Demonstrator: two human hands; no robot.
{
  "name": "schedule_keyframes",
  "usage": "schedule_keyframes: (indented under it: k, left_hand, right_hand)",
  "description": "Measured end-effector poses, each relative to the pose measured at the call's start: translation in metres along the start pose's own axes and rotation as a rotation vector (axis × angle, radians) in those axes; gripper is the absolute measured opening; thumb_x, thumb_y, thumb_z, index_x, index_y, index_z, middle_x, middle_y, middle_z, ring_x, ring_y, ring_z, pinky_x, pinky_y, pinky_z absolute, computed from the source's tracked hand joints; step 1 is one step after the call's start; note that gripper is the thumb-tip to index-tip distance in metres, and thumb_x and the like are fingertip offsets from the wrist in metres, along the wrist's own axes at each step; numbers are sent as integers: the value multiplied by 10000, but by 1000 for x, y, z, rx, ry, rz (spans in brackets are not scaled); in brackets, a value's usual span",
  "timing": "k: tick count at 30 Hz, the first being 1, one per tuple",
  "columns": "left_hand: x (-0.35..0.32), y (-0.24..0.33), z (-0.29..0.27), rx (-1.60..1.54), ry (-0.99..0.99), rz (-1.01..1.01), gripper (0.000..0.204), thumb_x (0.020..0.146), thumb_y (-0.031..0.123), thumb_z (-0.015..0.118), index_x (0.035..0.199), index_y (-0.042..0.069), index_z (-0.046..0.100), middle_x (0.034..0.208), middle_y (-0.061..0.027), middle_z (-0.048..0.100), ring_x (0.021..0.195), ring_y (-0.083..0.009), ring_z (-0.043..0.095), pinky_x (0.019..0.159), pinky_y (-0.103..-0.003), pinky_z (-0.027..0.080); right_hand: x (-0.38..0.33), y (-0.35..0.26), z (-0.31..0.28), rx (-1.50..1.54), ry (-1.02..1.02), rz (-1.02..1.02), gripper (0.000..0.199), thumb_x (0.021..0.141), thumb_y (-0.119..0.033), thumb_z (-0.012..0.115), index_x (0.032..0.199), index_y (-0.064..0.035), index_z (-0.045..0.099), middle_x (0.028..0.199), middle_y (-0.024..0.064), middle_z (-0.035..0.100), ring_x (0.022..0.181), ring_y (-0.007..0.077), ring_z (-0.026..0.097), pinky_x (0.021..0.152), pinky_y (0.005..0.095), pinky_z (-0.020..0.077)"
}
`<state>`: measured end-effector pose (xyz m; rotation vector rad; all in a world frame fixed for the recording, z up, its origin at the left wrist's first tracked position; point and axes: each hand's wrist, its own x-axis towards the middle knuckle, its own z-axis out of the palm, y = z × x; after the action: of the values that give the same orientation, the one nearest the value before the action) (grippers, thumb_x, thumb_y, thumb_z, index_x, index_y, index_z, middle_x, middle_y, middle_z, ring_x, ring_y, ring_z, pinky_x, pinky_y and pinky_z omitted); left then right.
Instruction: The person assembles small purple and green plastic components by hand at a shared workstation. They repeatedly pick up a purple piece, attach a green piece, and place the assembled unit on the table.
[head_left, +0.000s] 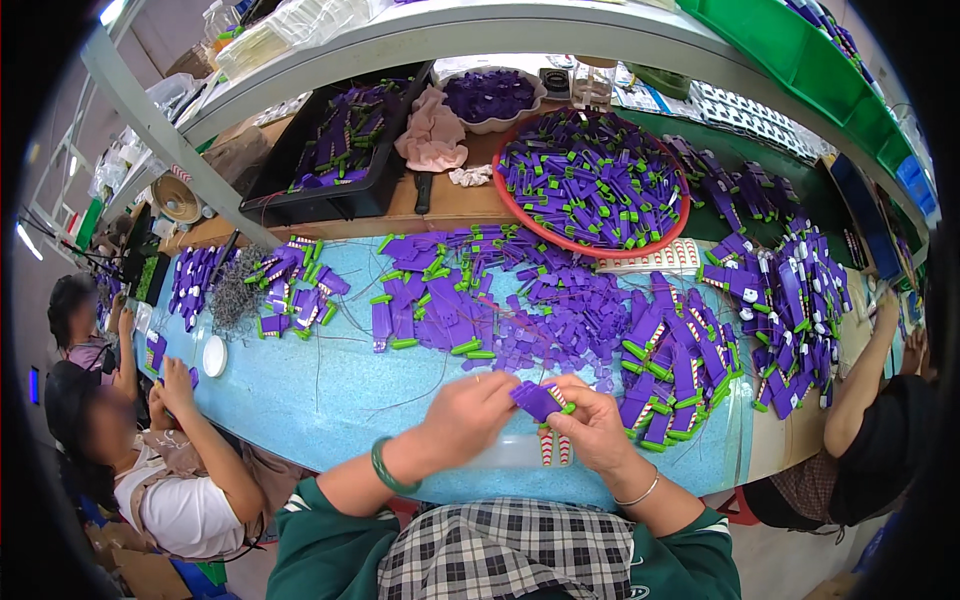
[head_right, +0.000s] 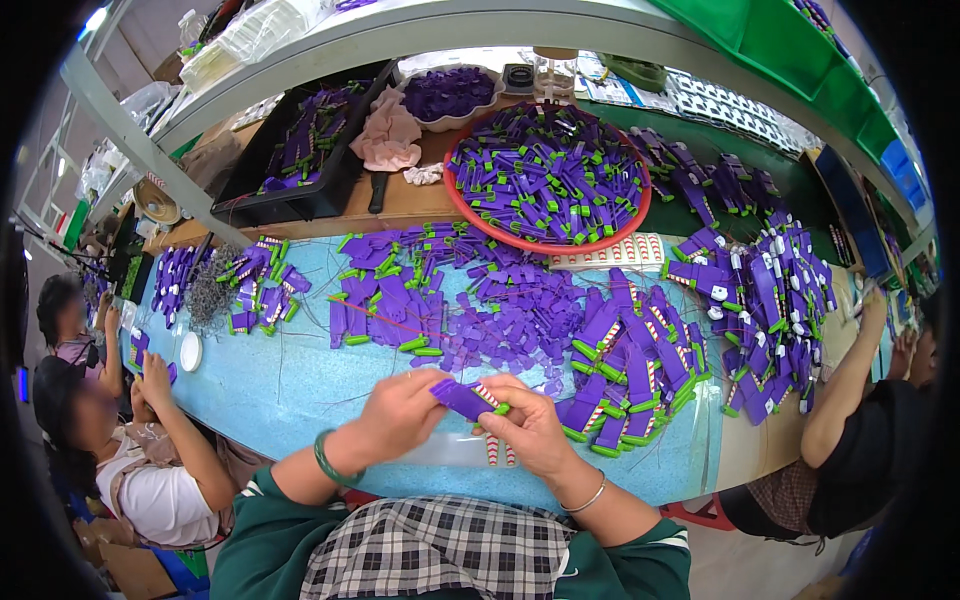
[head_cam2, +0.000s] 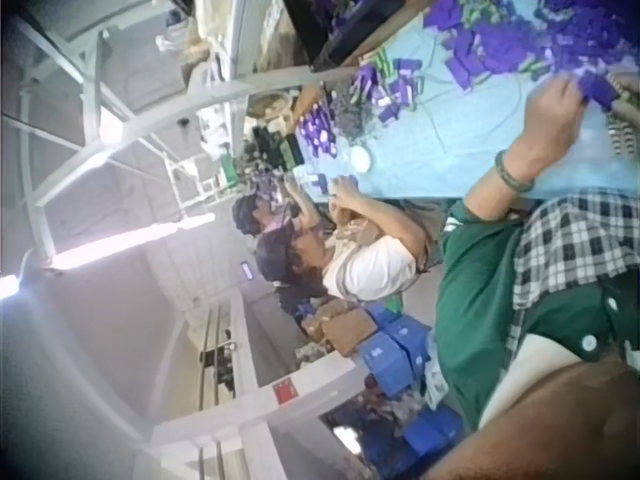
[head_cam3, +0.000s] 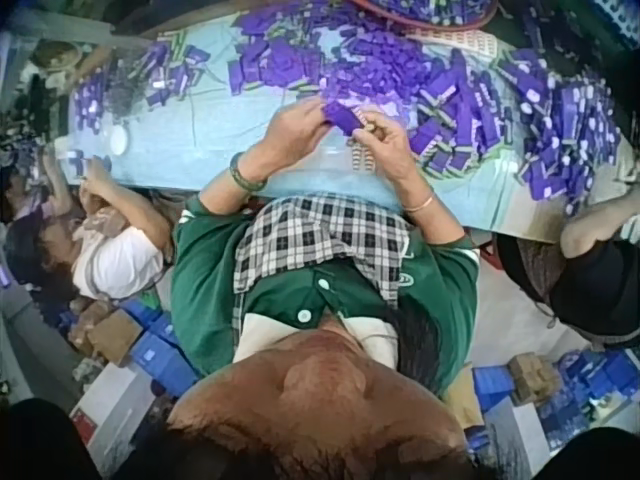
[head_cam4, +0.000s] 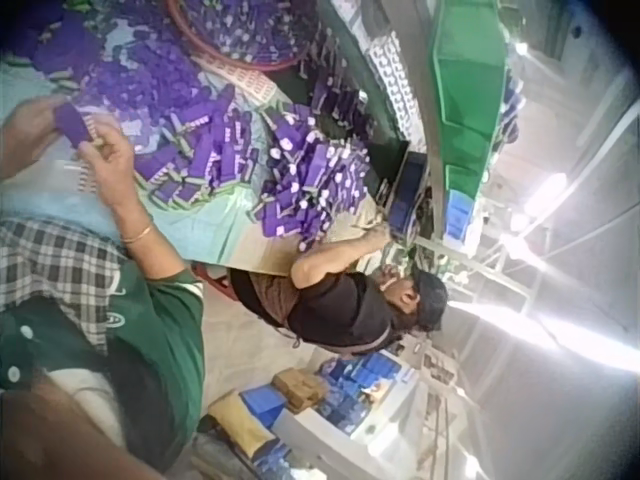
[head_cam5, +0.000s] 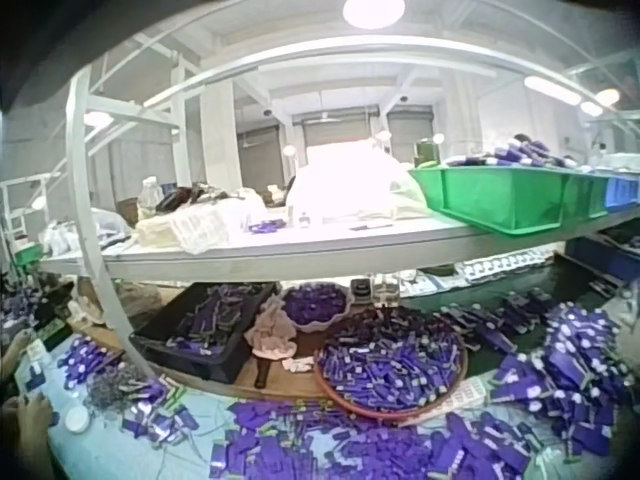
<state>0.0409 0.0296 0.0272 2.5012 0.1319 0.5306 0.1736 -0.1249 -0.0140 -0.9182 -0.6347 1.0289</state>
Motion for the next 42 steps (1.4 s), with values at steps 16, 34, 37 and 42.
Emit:
schedule_keyframes:
  k: [16,34,37,42]
  left_hand:
    - [-38,-9,22,-1259,360,-418,216,817,-80,607,1030,-41,602,1009,-80,568,942,-166,585,867,-333,505]
    - [-39,7,26,-1224,72,-570,149,785,-59,657,923,-4,640,938,-101,614,855,-136,589,762,-284,486]
    - [-40,5,32,-1221,112,-509,99,772,-31,679,864,0,656,969,-80,577,862,-144,558,789,-294,457]
    - [-39,6,10,-736,-24,-306,105,756,30,717,790,9,619,935,-55,549,770,-139,560,667,-271,453]
  right_hand:
    - [-14,4,16,-560,222,-105,392,766,72,662,1134,-64,654,864,15,531,658,72,480,548,207,396]
    - [-18,5,18,-413,10,132,312,744,-28,732,1043,-71,655,773,28,579,691,108,571,603,245,445]
    - [-23,21,19,-353,-11,5,249,747,-44,740,961,-49,613,849,46,614,702,108,593,619,218,468]
    - [0,-17,4,-876,-316,-168,245,724,-37,723,942,-44,611,872,69,636,674,152,607,582,263,483]
